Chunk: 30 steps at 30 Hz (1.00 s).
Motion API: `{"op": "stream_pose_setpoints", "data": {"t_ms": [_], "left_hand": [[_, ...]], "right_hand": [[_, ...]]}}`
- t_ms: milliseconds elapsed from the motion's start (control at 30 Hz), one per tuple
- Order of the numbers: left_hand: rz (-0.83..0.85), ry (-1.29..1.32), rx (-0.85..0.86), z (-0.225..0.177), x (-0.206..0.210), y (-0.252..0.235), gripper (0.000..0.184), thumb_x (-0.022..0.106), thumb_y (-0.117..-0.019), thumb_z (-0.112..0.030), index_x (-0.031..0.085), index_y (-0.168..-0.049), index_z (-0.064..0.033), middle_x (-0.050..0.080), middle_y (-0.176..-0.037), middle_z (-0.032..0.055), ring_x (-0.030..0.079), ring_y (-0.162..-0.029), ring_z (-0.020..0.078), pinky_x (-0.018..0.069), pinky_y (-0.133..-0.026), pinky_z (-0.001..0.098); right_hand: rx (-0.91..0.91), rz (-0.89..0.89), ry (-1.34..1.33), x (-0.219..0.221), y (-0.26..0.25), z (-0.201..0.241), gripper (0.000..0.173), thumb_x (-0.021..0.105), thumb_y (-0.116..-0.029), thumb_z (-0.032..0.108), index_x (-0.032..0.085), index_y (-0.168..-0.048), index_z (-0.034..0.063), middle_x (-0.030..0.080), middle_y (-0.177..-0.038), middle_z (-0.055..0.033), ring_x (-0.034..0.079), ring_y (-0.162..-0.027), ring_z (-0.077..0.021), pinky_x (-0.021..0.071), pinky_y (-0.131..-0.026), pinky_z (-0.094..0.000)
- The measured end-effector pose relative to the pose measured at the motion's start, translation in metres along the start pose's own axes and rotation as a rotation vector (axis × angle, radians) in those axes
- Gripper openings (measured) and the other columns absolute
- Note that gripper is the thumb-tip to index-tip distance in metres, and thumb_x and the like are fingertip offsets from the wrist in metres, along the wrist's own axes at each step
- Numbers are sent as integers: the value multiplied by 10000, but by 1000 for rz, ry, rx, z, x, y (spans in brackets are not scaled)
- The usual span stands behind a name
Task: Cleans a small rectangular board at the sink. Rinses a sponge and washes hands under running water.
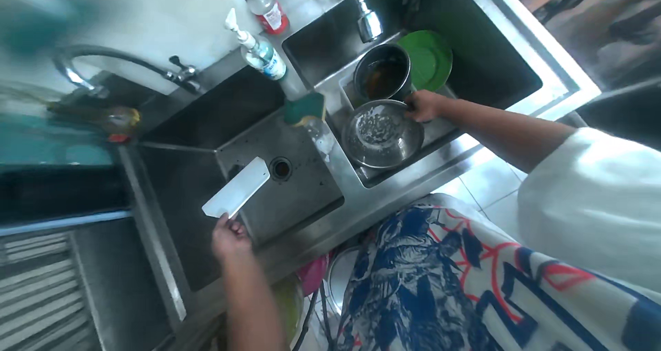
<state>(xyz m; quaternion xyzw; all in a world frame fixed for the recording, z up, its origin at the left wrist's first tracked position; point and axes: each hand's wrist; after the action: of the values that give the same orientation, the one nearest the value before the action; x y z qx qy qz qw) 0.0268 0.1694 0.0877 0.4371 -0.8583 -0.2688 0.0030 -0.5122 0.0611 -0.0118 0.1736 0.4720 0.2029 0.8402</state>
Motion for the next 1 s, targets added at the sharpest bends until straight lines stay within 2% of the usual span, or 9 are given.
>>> {"op": "stream_pose_setpoints", "data": {"t_ms": [267, 367, 467, 567, 667, 767, 900, 967, 1000], "left_hand": [[-2, 22, -9, 5, -7, -9, 184, 476, -1058, -134, 564, -900, -102, 538, -643, -39, 408, -429, 3, 350, -401, 134], [-18, 1, -30, 4, -7, -8, 178, 485, -1056, -133, 563, -898, -103, 536, -651, -42, 408, -434, 2, 352, -403, 137], [-36, -30, -68, 4, -6, -13, 190, 502, -1056, -138, 586, -901, -67, 542, -655, -26, 407, -439, 8, 358, -411, 143], [-26, -92, -48, 8, -1, -28, 172, 544, -1042, -133, 604, -929, -18, 511, -664, -15, 410, -469, 21, 370, -439, 155], [11, -195, 34, 7, 6, -50, 185, 592, -1027, -148, 641, -1048, 30, 521, -726, 21, 437, -542, 60, 404, -510, 211], [116, -370, 137, -4, 13, -78, 250, 585, -1039, -171, 657, -1124, 53, 586, -820, 81, 481, -622, 112, 443, -587, 280], [264, -538, 233, -33, 23, -102, 315, 604, -1038, -179, 657, -1224, 69, 689, -1114, 214, 657, -932, 236, 543, -861, 402], [332, -581, 277, -53, 29, -110, 300, 606, -1036, -172, 661, -1199, 73, 678, -1132, 224, 661, -973, 252, 544, -890, 411], [362, -614, 294, -64, 32, -112, 293, 602, -1038, -176, 668, -1186, 68, 681, -1124, 219, 662, -969, 250, 544, -888, 408]], "right_hand": [[138, -7, 68, -2, 0, 9, 584, 778, -892, 471, 631, -1251, 35, 708, -1058, -227, 687, -1028, -442, 521, -889, -696], [261, 6, 133, -25, 27, 50, 698, 786, -896, 464, 535, -1406, 58, 674, -1187, -282, 649, -1119, -504, 493, -909, -734], [227, -103, 163, -50, 54, 112, 574, 742, -952, 402, 567, -1344, 22, 657, -1187, -314, 642, -1097, -546, 494, -859, -744], [-55, -111, 116, -50, 49, 184, 397, 726, -975, 314, 643, -1237, 28, 699, -1071, -251, 686, -996, -472, 530, -839, -700], [-350, 4, 72, -38, 13, 285, 309, 686, -1002, 255, 667, -1215, 31, 713, -1005, -194, 702, -944, -389, 547, -854, -633], [-536, 43, 62, -22, -66, 383, 342, 670, -1001, 204, 629, -1284, 18, 697, -1119, -216, 685, -1047, -398, 533, -923, -621], [-503, -60, 117, -16, -188, 489, 639, 706, -954, 160, 447, -1520, 17, 501, -1497, -270, 499, -1355, -497, 425, -1066, -688], [-445, -134, 157, -21, -225, 522, 780, 753, -910, 123, 363, -1579, 24, 349, -1634, -218, 341, -1467, -501, 368, -1073, -726], [-431, -176, 203, -22, -237, 533, 811, 777, -882, 119, 367, -1574, 12, 358, -1627, -218, 317, -1480, -494, 354, -1076, -728]]}}
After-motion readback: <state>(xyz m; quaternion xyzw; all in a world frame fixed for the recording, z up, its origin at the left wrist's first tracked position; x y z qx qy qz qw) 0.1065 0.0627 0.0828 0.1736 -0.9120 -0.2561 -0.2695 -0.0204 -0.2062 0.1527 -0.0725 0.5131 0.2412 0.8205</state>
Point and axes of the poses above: each hand's wrist, its own y-axis away from the middle knuckle, its own x-axis out of the palm, z = x × y
